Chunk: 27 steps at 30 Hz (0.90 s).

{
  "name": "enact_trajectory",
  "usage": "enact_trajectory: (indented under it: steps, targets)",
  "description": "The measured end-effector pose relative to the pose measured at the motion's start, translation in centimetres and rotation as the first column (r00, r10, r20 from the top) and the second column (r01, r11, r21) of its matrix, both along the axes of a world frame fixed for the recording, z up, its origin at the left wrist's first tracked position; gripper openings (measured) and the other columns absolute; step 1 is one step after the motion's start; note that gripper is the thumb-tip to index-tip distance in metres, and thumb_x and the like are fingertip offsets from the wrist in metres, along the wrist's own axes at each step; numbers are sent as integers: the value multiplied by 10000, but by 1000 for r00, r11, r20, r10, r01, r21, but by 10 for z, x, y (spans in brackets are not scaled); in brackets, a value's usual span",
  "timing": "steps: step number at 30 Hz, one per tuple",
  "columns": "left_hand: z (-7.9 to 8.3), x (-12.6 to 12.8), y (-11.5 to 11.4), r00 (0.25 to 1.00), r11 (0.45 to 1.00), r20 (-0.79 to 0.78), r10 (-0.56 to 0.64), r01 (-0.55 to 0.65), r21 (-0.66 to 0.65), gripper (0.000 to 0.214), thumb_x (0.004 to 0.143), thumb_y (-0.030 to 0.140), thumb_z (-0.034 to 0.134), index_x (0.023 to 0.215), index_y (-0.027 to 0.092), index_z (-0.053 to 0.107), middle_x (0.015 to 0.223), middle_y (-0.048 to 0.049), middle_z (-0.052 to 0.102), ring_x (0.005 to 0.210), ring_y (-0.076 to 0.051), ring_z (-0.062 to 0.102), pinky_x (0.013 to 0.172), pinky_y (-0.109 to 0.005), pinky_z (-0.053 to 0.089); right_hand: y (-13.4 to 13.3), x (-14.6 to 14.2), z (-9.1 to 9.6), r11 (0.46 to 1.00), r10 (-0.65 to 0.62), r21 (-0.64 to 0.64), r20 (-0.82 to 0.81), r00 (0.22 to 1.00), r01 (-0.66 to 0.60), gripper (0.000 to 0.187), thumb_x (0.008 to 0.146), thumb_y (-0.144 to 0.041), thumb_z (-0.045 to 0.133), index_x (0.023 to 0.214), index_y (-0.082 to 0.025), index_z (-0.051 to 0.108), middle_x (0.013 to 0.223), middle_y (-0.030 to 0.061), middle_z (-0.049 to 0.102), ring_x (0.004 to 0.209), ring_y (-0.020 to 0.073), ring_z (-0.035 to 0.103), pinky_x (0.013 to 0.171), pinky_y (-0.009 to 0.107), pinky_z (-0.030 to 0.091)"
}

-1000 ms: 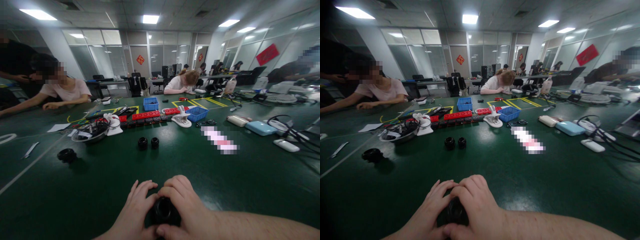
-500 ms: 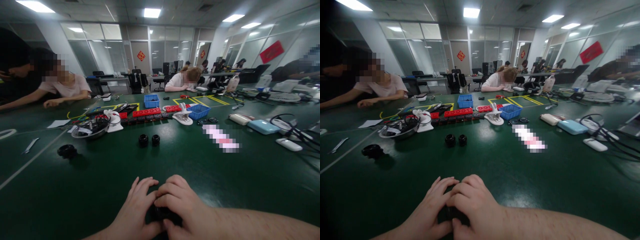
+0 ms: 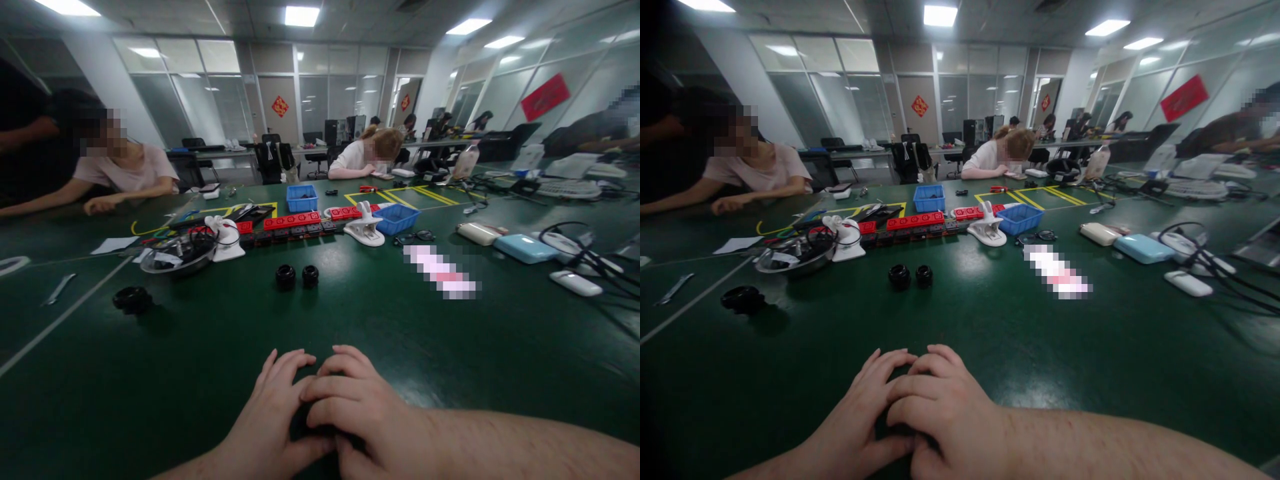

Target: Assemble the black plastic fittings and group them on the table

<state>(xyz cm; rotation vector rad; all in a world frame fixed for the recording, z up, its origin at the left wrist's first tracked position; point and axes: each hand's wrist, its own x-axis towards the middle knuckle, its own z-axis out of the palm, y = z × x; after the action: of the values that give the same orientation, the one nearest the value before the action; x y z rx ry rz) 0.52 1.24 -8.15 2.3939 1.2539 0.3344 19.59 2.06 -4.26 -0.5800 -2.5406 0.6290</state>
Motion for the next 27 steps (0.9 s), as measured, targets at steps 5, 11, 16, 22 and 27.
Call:
enact_trajectory:
  steps: [5,11,16,22,27]
  targets:
    - [-1,1,0,1000,1000,-14,7,-7,3,576,674,370,668,1214,302,477,1251,-68,480,1194,-323,392,1008,-622,174,-2,4,-1,999,13,31,-49,999,-11,309,709,-184,472,1012,-178,533,1106,50,577,1121,184,438,1068,431,111]
    - [2,1,0,1000,1000,-5,2,-2,4,508,680,296,624,1172,303,499,1247,-62,477,1196,-305,392,1015,-606,179,-2,1,-14,979,-203,-36,-234,951,201,329,701,-254,526,1011,-148,497,1003,94,539,927,207,480,893,438,336]
    - [3,2,0,1000,1000,-4,13,-13,-5,463,662,298,631,1115,284,535,1238,-61,480,1194,-312,392,1017,-601,178,-2,-2,-16,970,-240,-73,-198,950,230,228,752,-326,534,909,-160,531,895,67,527,843,193,460,768,378,370]
    - [3,2,0,1000,1000,-17,10,-11,-24,465,663,276,625,1118,289,532,1240,-60,479,1198,-299,386,1026,-590,167,-2,-2,-15,978,-210,-60,-195,958,202,194,743,-280,524,895,-160,539,865,67,535,820,190,463,747,372,371]
    - [4,2,0,1000,1000,-9,18,-18,-18,403,661,316,647,1055,282,568,1235,-54,487,1190,-302,394,1025,-586,177,0,-3,-12,992,-128,-30,-226,966,124,194,728,-205,459,903,-169,534,875,64,575,842,191,477,768,368,387]
